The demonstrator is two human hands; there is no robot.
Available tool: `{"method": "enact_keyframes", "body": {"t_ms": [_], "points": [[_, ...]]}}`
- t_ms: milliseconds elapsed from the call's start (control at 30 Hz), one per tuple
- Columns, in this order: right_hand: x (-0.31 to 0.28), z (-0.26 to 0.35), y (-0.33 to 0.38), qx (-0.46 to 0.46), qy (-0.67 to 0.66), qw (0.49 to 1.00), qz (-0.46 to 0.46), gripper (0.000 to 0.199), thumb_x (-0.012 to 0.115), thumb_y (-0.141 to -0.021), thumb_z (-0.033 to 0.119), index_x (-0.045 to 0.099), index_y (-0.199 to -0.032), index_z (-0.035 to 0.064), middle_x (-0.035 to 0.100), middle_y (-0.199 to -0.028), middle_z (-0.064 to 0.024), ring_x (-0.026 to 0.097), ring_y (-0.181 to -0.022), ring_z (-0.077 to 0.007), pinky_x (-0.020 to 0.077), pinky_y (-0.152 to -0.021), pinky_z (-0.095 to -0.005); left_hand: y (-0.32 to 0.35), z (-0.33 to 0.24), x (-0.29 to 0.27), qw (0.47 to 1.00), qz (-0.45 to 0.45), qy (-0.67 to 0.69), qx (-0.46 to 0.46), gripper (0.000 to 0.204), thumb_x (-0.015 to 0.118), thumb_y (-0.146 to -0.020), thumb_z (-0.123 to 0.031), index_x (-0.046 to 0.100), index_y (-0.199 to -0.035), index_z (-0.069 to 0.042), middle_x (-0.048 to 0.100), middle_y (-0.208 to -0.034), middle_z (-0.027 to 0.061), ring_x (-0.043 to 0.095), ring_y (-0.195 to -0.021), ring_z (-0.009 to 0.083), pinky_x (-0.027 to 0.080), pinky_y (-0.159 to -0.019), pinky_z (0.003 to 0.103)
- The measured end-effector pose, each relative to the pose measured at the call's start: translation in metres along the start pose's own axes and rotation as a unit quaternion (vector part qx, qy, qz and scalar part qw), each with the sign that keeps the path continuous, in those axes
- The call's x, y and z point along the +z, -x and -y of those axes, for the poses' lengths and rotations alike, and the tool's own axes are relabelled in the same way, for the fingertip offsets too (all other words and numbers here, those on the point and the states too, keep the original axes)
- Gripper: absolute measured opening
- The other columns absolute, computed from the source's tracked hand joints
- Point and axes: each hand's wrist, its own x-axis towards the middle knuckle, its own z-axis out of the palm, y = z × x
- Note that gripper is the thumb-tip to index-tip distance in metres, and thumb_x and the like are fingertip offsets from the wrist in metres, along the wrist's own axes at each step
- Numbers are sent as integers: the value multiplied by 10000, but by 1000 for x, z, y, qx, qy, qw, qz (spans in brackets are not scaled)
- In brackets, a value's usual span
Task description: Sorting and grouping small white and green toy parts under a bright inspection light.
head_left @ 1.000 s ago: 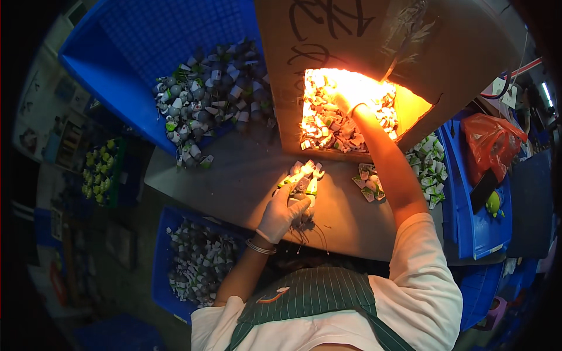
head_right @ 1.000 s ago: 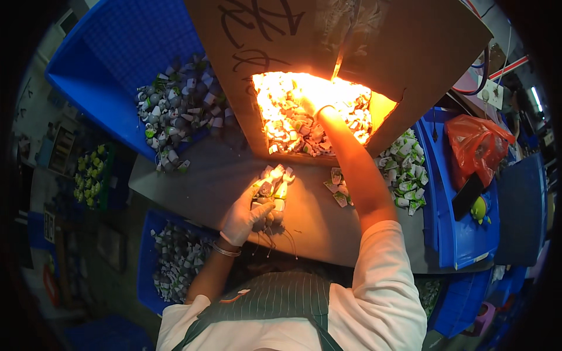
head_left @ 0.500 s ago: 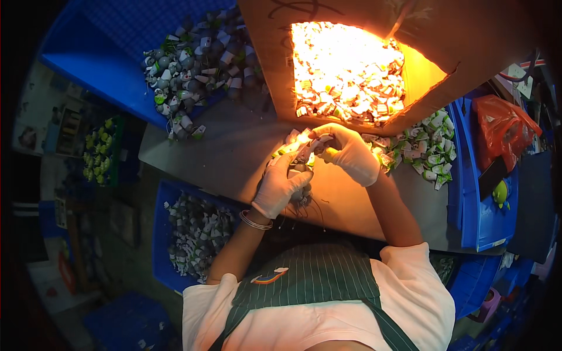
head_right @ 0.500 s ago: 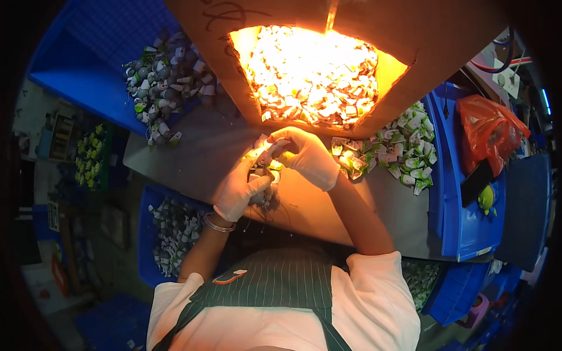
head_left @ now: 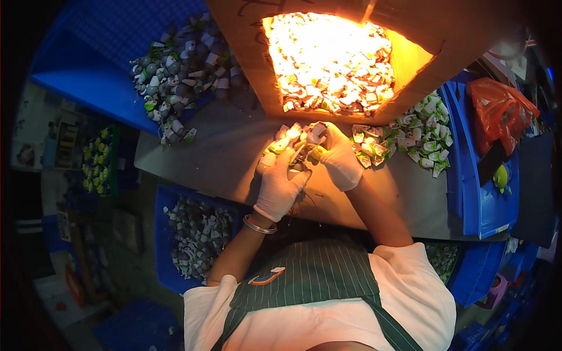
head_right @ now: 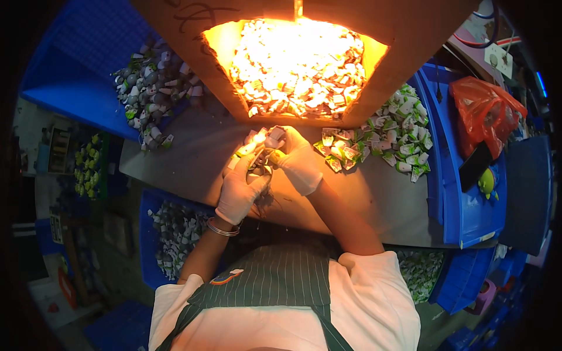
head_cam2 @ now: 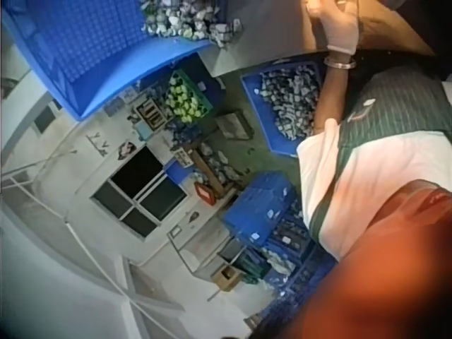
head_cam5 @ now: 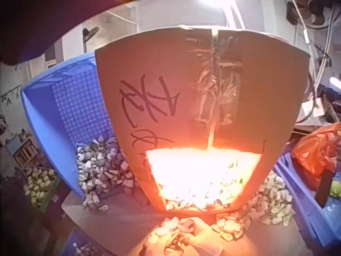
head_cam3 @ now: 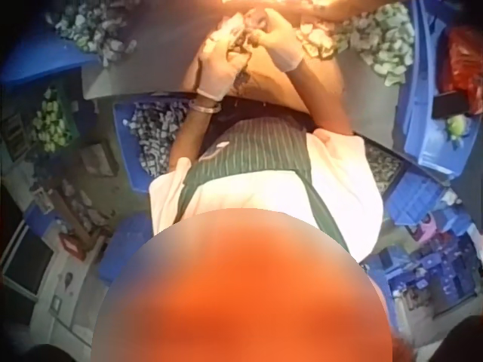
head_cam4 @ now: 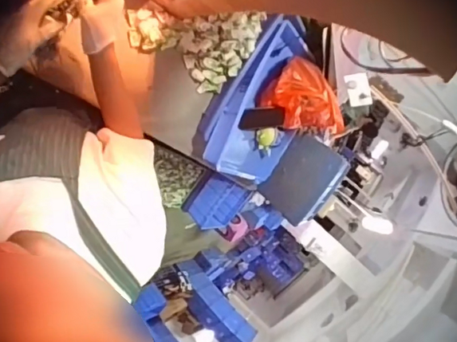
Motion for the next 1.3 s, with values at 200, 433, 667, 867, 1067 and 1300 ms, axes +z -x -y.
{"method": "enact_keyframes", "body": {"t_ms": [200,433,667,867,1067,1300], "points": [[6,-15,12,-35,-42,996,-74,321,646,-887,47,496,-1170,24,592,-1107,-75,596,-947,-135,489,-724,-258,4,-7,8,991,-14,-96,89,471,686,-794,-22,537,-1240,6,583,-1216,171,630,-948,206,518,-793,316],[-62,10,36,-135,552,802,-185,239,683,-845,67,627,-1077,50,639,-988,-88,638,-913,-166,503,-727,-284,3,-6,-4,946,101,252,-179,382,656,-869,-60,520,-1224,-18,604,-868,24,594,-633,92,494,-524,239],[-102,-3,45,-138,683,690,-197,205,730,-754,64,642,-939,74,609,-854,-106,613,-782,-279,497,-697,-357,-2,-10,4,941,103,244,-209,409,651,-892,-103,483,-1258,-38,571,-840,8,567,-623,68,454,-472,208],[-56,-1,37,-88,263,947,-165,194,710,-868,74,646,-1030,-13,631,-936,-11,591,-759,-77,511,-715,-224,-8,-5,16,953,80,233,-180,437,669,-888,-130,485,-1273,-36,612,-989,36,601,-694,67,464,-496,198],[-11,-7,30,-115,182,971,-100,268,714,-817,-14,642,-1075,-10,657,-986,-53,593,-757,-89,493,-645,-222,-7,-6,8,988,18,142,-54,491,717,-855,-156,510,-1276,-10,597,-964,31,579,-778,72,499,-655,236],[8,-6,24,-271,462,836,-115,392,731,-654,-53,674,-1028,53,636,-871,-94,636,-828,-225,520,-705,-294,-7,-9,-10,952,52,276,-120,525,674,-882,-63,425,-1342,-20,562,-904,12,549,-764,53,492,-654,207]]}}
